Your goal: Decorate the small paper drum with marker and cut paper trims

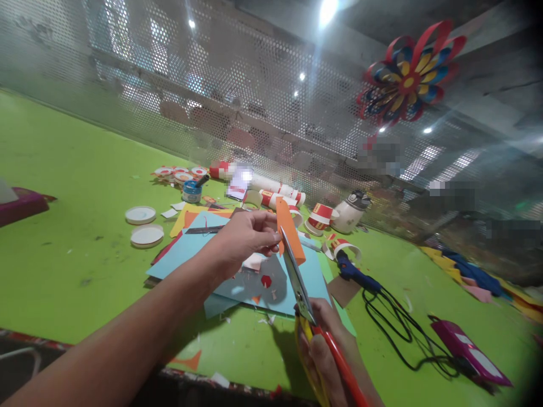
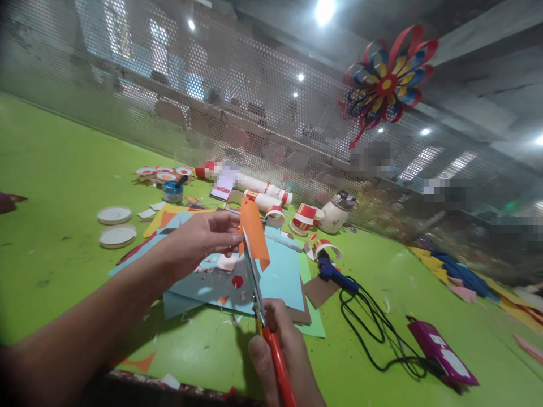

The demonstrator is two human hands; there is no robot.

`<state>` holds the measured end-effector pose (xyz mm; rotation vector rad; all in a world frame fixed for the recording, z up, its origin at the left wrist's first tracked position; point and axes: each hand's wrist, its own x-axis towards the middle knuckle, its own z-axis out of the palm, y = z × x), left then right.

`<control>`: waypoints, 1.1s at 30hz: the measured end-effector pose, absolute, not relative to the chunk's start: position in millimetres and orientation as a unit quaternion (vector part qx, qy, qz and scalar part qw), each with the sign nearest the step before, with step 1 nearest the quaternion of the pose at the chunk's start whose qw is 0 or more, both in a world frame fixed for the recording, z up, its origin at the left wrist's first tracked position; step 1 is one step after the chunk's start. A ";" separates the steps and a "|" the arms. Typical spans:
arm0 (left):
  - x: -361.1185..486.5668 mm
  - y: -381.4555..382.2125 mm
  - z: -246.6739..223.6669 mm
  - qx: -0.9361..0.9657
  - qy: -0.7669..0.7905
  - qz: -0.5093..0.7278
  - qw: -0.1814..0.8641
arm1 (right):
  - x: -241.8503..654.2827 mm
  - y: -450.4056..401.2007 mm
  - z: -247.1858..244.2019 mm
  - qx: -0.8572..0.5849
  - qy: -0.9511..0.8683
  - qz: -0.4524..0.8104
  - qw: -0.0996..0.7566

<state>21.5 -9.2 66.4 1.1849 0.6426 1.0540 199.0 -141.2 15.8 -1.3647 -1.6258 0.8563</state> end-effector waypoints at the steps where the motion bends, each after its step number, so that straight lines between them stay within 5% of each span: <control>1: 21.9 -9.6 66.7 0.529 0.286 0.462 0.653 | 198.9 -140.9 15.2 -0.545 -0.646 0.338 0.414; 33: 9.9 -7.0 69.7 0.577 0.259 0.395 0.666 | 212.7 -144.1 8.6 -0.531 -0.658 0.348 0.404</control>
